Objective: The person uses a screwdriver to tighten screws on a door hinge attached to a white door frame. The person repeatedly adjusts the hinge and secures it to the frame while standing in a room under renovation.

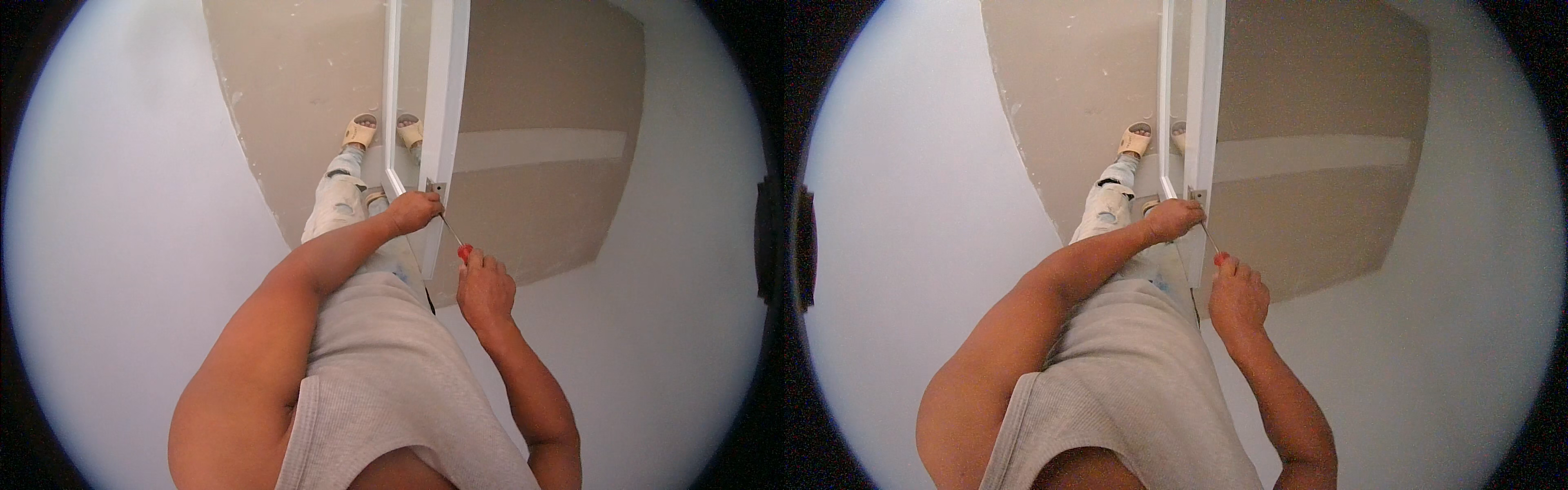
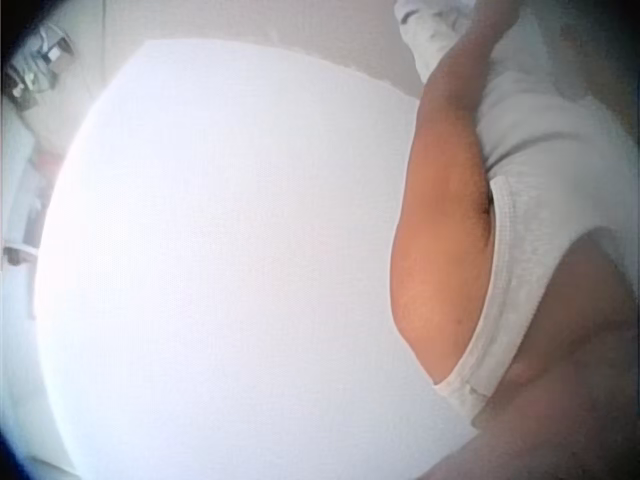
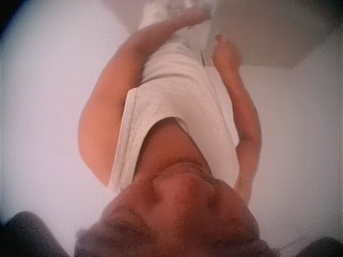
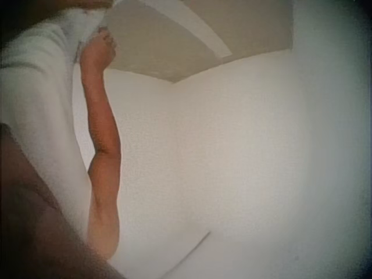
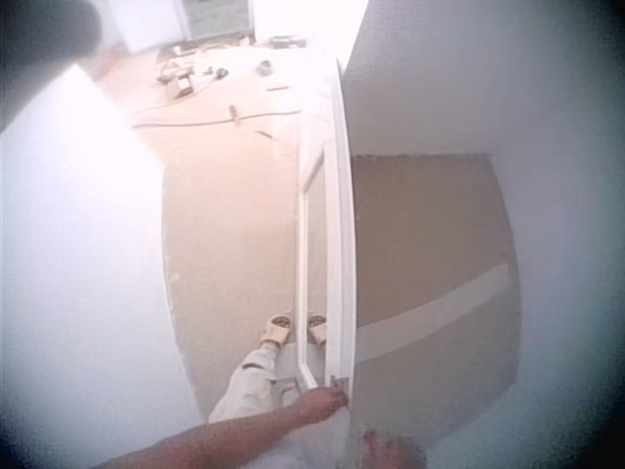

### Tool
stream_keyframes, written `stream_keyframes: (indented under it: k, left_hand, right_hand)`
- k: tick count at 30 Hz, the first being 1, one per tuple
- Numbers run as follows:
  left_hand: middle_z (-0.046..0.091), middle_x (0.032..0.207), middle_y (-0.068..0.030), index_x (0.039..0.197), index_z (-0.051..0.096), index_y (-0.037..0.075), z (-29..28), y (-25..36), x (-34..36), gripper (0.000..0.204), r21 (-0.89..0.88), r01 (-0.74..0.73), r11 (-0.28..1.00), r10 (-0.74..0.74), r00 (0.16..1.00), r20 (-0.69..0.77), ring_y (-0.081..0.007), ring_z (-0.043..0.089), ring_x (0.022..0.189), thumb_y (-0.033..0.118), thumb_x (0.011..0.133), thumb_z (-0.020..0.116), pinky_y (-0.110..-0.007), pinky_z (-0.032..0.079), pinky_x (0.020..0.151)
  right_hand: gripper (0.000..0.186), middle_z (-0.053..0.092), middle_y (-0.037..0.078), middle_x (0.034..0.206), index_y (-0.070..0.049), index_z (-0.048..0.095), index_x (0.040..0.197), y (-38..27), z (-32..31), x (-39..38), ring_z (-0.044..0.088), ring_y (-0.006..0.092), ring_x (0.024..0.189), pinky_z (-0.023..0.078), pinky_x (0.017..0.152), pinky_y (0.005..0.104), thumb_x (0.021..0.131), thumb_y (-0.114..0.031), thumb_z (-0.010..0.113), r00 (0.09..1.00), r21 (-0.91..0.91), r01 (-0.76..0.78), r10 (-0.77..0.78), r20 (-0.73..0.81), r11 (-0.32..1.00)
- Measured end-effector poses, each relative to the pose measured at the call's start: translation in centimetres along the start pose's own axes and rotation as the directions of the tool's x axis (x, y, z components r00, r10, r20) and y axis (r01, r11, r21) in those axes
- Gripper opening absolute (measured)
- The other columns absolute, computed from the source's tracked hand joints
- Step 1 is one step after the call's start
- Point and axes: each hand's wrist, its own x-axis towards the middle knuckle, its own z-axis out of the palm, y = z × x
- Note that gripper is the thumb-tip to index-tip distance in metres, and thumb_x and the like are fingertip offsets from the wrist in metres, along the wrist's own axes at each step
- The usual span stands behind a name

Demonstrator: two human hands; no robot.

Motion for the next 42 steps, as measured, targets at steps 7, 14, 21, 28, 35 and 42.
stream_keyframes:
  k: [7,14,21,28,35,42]
  left_hand:
    - [0.061,0.088,-0.0093,0.089,0.065,0.008,-0.4,0.2,0.1,0.012,-0.013,-0.004,1.000,0.004,1.000,-0.014,-0.0291,0.064,0.080,0.013,0.084,0.055,-0.039,0.052,0.073]
    - [0.060,0.091,-0.0106,0.092,0.064,0.008,-2.0,1.5,-0.3,0.013,-0.019,0.043,0.999,-0.043,0.998,0.044,-0.0301,0.064,0.082,0.014,0.085,0.055,-0.041,0.052,0.073]
    - [0.060,0.094,-0.0105,0.099,0.062,0.008,-1.4,1.5,-0.7,0.017,-0.008,0.096,0.995,-0.095,0.992,0.084,-0.0300,0.063,0.085,0.014,0.085,0.056,-0.041,0.052,0.074]
    - [0.060,0.095,-0.0098,0.099,0.063,0.008,-1.5,1.2,-0.4,0.018,-0.008,0.029,1.000,-0.029,0.999,0.044,-0.0290,0.064,0.087,0.013,0.083,0.056,-0.040,0.053,0.074]
    - [0.059,0.090,-0.0096,0.097,0.062,0.007,-1.4,1.2,-0.4,0.018,0.041,0.009,0.999,-0.012,0.998,0.063,-0.0290,0.064,0.086,0.011,0.081,0.057,-0.039,0.053,0.073]
    - [0.060,0.091,-0.0101,0.097,0.063,0.007,-1.9,1.4,-0.7,0.018,0.033,-0.027,0.999,0.025,0.998,0.059,-0.0286,0.064,0.085,0.010,0.080,0.056,-0.039,0.053,0.074]
  right_hand:
    - [0.030,0.058,0.010,0.079,-0.002,0.047,0.107,1.4,-2.6,2.5,0.052,0.0143,0.047,0.046,0.043,0.0352,0.090,-0.024,0.056,0.592,0.606,-0.795,0.239,0.769,0.019]
    - [0.033,0.058,0.012,0.078,-0.002,0.046,0.109,0.6,-1.9,0.1,0.062,0.0246,0.064,0.050,0.055,0.0413,0.091,-0.027,0.056,0.998,0.045,0.042,-0.040,-0.043,0.998]
    - [0.026,0.059,0.014,0.079,-0.005,0.050,0.102,2.8,-1.2,2.8,0.063,0.0303,0.073,0.050,0.061,0.0426,0.090,-0.027,0.057,0.978,0.147,-0.037,0.006,0.206,0.988]
    - [0.025,0.059,0.013,0.077,-0.004,0.050,0.106,0.4,-4.0,1.6,0.063,0.0274,0.076,0.050,0.059,0.0403,0.090,-0.023,0.056,0.972,0.213,-0.130,0.082,0.219,0.968]
    - [0.020,0.062,0.017,0.087,-0.004,0.054,0.102,2.8,-0.9,2.4,0.063,0.0248,0.068,0.051,0.054,0.0386,0.092,-0.022,0.051,0.987,0.060,0.081,-0.089,0.137,0.995]
    - [0.032,0.055,0.010,0.074,-0.003,0.047,0.100,-0.4,-5.4,2.2,0.054,0.0177,0.050,0.044,0.042,0.0335,0.088,-0.030,0.060,0.652,0.602,-0.757,0.240,0.719,0.254]
